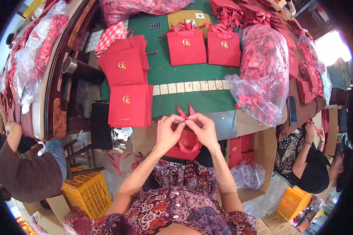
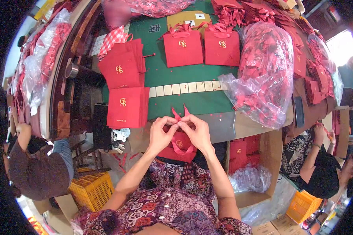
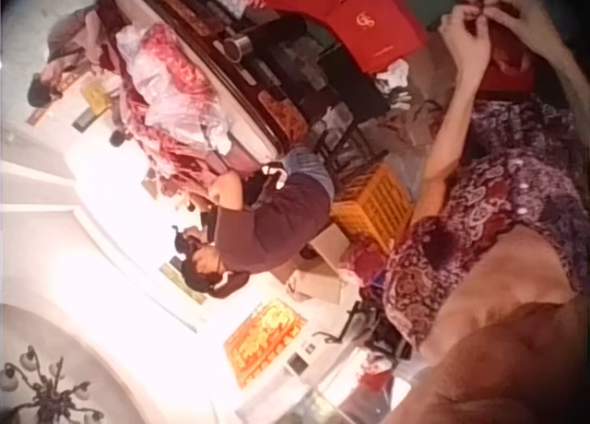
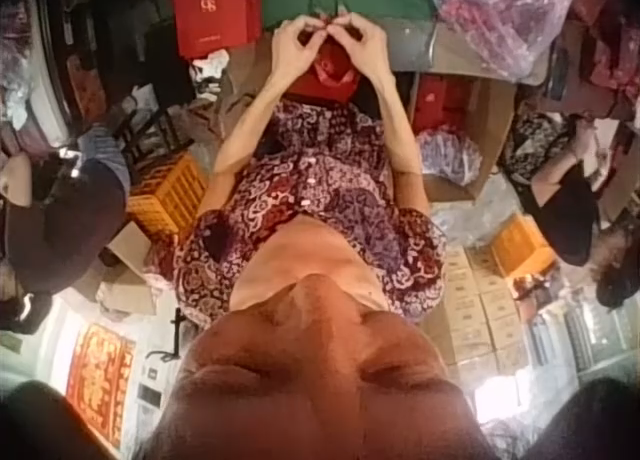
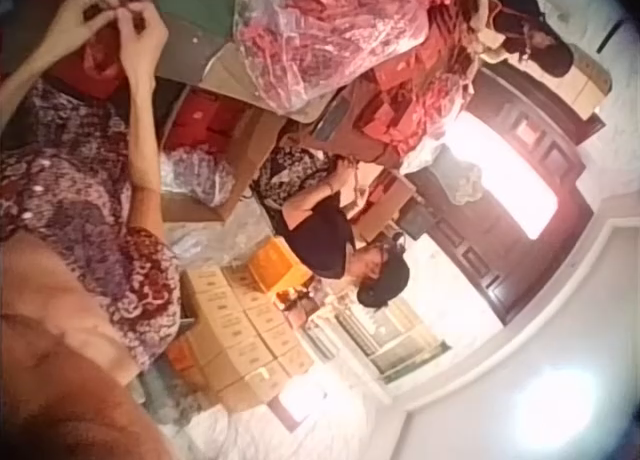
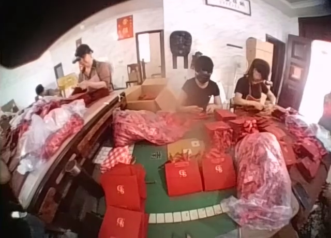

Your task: The person assembles gift bags by threading ribbons through the bag holes and tying them into handles by hand, placing the finished bags onto the table.

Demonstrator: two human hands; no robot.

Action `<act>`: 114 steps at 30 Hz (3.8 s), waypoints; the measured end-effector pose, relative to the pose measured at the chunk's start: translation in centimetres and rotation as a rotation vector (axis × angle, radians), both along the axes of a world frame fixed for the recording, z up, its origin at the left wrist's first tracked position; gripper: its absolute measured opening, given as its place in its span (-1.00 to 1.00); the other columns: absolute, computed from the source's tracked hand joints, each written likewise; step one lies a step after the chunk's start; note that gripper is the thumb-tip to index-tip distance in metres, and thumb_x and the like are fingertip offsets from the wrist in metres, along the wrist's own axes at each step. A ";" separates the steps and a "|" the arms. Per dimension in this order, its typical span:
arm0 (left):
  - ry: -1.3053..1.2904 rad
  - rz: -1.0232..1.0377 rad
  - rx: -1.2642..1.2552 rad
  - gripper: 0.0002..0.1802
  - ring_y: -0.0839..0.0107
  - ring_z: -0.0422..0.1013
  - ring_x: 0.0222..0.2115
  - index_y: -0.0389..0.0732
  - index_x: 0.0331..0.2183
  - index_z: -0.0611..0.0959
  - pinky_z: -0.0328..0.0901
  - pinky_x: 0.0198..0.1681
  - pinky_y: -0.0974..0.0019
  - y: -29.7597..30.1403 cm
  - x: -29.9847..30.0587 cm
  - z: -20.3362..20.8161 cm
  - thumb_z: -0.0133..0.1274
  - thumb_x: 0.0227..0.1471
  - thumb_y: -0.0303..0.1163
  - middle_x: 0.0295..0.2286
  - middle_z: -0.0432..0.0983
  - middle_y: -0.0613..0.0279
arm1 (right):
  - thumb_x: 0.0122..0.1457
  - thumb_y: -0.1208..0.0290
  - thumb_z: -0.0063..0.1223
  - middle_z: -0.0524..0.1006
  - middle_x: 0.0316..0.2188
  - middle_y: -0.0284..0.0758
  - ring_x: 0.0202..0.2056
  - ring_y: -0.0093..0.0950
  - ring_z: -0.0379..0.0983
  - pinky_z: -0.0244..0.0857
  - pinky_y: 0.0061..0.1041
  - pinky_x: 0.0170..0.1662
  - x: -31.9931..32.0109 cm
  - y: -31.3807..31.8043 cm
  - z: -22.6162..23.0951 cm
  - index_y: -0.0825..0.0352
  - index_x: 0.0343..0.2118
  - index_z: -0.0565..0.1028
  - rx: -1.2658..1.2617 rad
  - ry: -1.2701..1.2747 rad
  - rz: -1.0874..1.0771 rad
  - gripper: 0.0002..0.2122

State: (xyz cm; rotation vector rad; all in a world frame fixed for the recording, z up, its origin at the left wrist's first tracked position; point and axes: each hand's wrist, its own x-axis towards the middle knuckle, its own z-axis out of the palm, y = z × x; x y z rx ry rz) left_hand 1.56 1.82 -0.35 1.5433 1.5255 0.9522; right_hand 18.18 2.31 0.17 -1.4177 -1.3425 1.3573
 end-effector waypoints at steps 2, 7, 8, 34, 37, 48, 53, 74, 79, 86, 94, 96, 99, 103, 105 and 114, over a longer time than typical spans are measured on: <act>0.002 -0.021 -0.001 -0.87 0.26 0.56 -0.40 -0.25 -0.37 0.67 0.42 -0.27 0.25 0.0 0.0 0.4 0.25 -0.04 -0.46 -0.45 0.61 0.10 | 0.20 0.48 0.20 0.60 -0.42 -0.42 -0.35 -0.67 0.50 0.41 -0.61 -0.25 -0.2 0.0 0.4 0.43 -0.28 0.56 -0.009 0.019 -0.018 -0.87; 0.118 -0.063 0.045 -0.86 0.25 0.54 -0.33 -0.24 -0.36 0.68 0.40 -0.21 0.24 -0.1 0.1 0.9 0.26 -0.05 -0.45 -0.42 0.61 0.12 | 0.17 0.46 0.24 0.61 -0.49 -0.40 -0.42 -0.69 0.48 0.39 -0.62 -0.32 -0.4 -0.3 -0.3 0.41 -0.29 0.59 0.029 0.076 -0.070 -0.86; 0.159 -0.096 0.055 -0.86 0.24 0.53 -0.30 -0.24 -0.36 0.68 0.40 -0.19 0.23 0.0 0.1 1.0 0.26 -0.05 -0.45 -0.39 0.61 0.11 | 0.17 0.46 0.23 0.60 -0.49 -0.42 -0.43 -0.71 0.46 0.37 -0.64 -0.34 -0.4 -0.4 -0.6 0.40 -0.29 0.59 0.055 0.078 -0.087 -0.87; -0.565 -0.152 -0.261 -0.49 0.43 0.34 0.02 -0.32 0.07 0.33 0.23 0.14 0.31 -0.3 -4.4 2.3 0.12 0.13 -0.52 -0.02 0.41 0.17 | 0.21 0.44 0.14 0.54 -0.32 -0.26 -0.31 -0.42 0.49 0.36 -0.48 -0.25 6.0 1.2 -1.9 0.36 -0.19 0.56 0.319 -0.317 -0.440 -0.84; -0.529 -0.088 -0.073 -0.53 0.44 0.33 0.02 -0.30 0.06 0.33 0.23 0.12 0.31 4.5 -3.9 4.3 0.07 0.13 -0.57 -0.03 0.41 0.13 | 0.06 0.53 0.19 0.49 -0.25 -0.20 -0.16 -0.18 0.41 0.32 -0.28 -0.09 6.1 -0.5 -3.2 0.33 -0.29 0.56 0.571 -0.561 -0.328 -0.86; -0.269 0.194 0.486 -0.56 0.27 0.41 -0.08 -0.36 0.01 0.39 0.30 0.03 0.26 24.9 -1.2 1.6 0.09 0.09 -0.51 -0.12 0.45 0.01 | 0.02 0.55 0.21 0.47 -0.22 -0.22 -0.16 -0.19 0.38 0.33 -0.26 -0.11 5.4 -0.9 -4.1 0.29 -0.32 0.56 0.622 -0.572 -0.355 -0.86; -0.081 0.326 0.267 -0.49 -0.12 0.46 -0.09 -0.26 -0.01 0.39 0.37 -0.09 -0.01 27.0 2.5 -0.5 0.16 0.00 -0.38 -0.15 0.50 -0.20 | 0.04 0.55 0.18 0.47 -0.21 -0.19 -0.14 -0.18 0.39 0.31 -0.25 -0.07 5.8 -1.1 -3.7 0.30 -0.32 0.56 0.567 -0.598 -0.350 -0.88; 0.282 0.306 0.304 -0.72 0.06 0.42 -0.15 -0.13 -0.23 0.64 0.35 -0.05 0.13 -9.4 -9.0 -0.9 0.11 -0.05 -0.60 -0.21 0.44 0.05 | 0.08 0.58 0.17 0.44 -0.18 -0.17 -0.09 -0.17 0.36 0.28 -0.24 -0.03 5.4 -0.9 -4.7 0.32 -0.28 0.54 0.665 -0.673 -0.281 -0.86; 0.431 0.380 0.277 -0.68 -0.09 0.45 -0.19 -0.22 -0.12 0.55 0.42 -0.19 0.06 -9.4 -14.2 -0.8 0.03 0.02 -0.61 -0.13 0.37 -0.03 | 0.09 0.59 0.16 0.45 -0.18 -0.19 -0.09 -0.18 0.37 0.28 -0.26 -0.02 5.6 -1.0 -4.4 0.31 -0.28 0.55 0.641 -0.650 -0.252 -0.87; 0.535 0.439 0.092 -0.76 -0.05 0.48 -0.33 -0.21 -0.22 0.58 0.38 -0.28 0.02 -8.2 -14.6 -1.1 0.09 -0.01 -0.59 -0.28 0.50 0.04 | 0.13 0.63 0.08 0.53 -0.29 -0.21 -0.18 -0.26 0.46 0.34 -0.35 -0.05 1.2 -2.5 -0.4 0.37 -0.29 0.54 0.605 -0.391 -0.141 -0.90; 0.245 0.089 0.369 -0.75 0.15 0.50 -0.22 -0.23 -0.33 0.63 0.40 -0.17 0.23 -9.2 -8.0 6.3 0.23 -0.18 -0.62 -0.29 0.56 0.12 | 0.17 0.58 0.18 0.44 0.03 -0.23 -0.03 -0.52 0.43 0.38 -0.52 -0.02 -6.6 -7.1 3.5 0.40 0.09 0.39 0.146 0.244 0.139 -0.59; 0.105 0.085 0.371 -0.76 0.21 0.51 -0.21 -0.22 -0.33 0.64 0.40 -0.15 0.27 -9.2 -6.6 9.4 0.25 -0.14 -0.63 -0.30 0.57 0.11 | 0.21 0.67 0.09 0.50 -0.14 -0.29 -0.17 -0.63 0.44 0.33 -0.69 -0.15 -6.0 -7.6 4.7 0.43 -0.13 0.49 0.056 0.321 0.164 -0.83; -0.216 0.058 0.410 -0.78 0.28 0.53 -0.22 -0.25 -0.33 0.65 0.43 -0.19 0.32 -8.7 -5.5 12.7 0.27 -0.10 -0.65 -0.29 0.56 0.06 | 0.19 0.73 0.03 0.48 -0.27 -0.29 -0.26 -0.59 0.41 0.34 -0.64 -0.21 -4.8 -7.9 10.6 0.43 -0.22 0.48 0.328 0.368 0.064 -0.87; -0.423 -0.196 0.372 -0.78 0.24 0.55 -0.28 -0.24 -0.39 0.65 0.45 -0.24 0.27 -9.6 -5.5 18.4 0.32 -0.14 -0.65 -0.23 0.56 -0.03 | 0.01 0.73 0.19 0.58 -0.26 -0.15 -0.28 -0.30 0.54 0.44 -0.43 -0.25 -1.5 -9.2 17.6 0.38 -0.32 0.54 0.704 0.284 0.222 -0.82; -0.770 -0.433 0.440 -0.64 0.21 0.57 -0.32 -0.28 -0.30 0.66 0.45 -0.30 0.29 -9.7 -3.9 20.6 0.38 -0.25 -0.67 -0.25 0.59 -0.10 | 0.06 0.61 0.12 0.57 -0.35 -0.13 -0.41 -0.28 0.55 0.46 -0.41 -0.36 -1.2 -10.2 20.0 0.36 -0.37 0.53 0.834 0.682 0.232 -0.93; -1.738 -0.004 0.830 -0.90 0.24 0.53 -0.32 -0.21 -0.42 0.56 0.49 -0.22 0.25 -16.7 7.2 25.1 0.18 0.06 -0.57 -0.27 0.59 0.13 | 0.31 0.39 0.01 0.65 -0.31 -0.48 -0.35 -0.65 0.55 0.28 -0.70 -0.21 -3.8 -11.4 26.1 0.10 -0.30 0.50 0.983 1.054 0.103 -0.95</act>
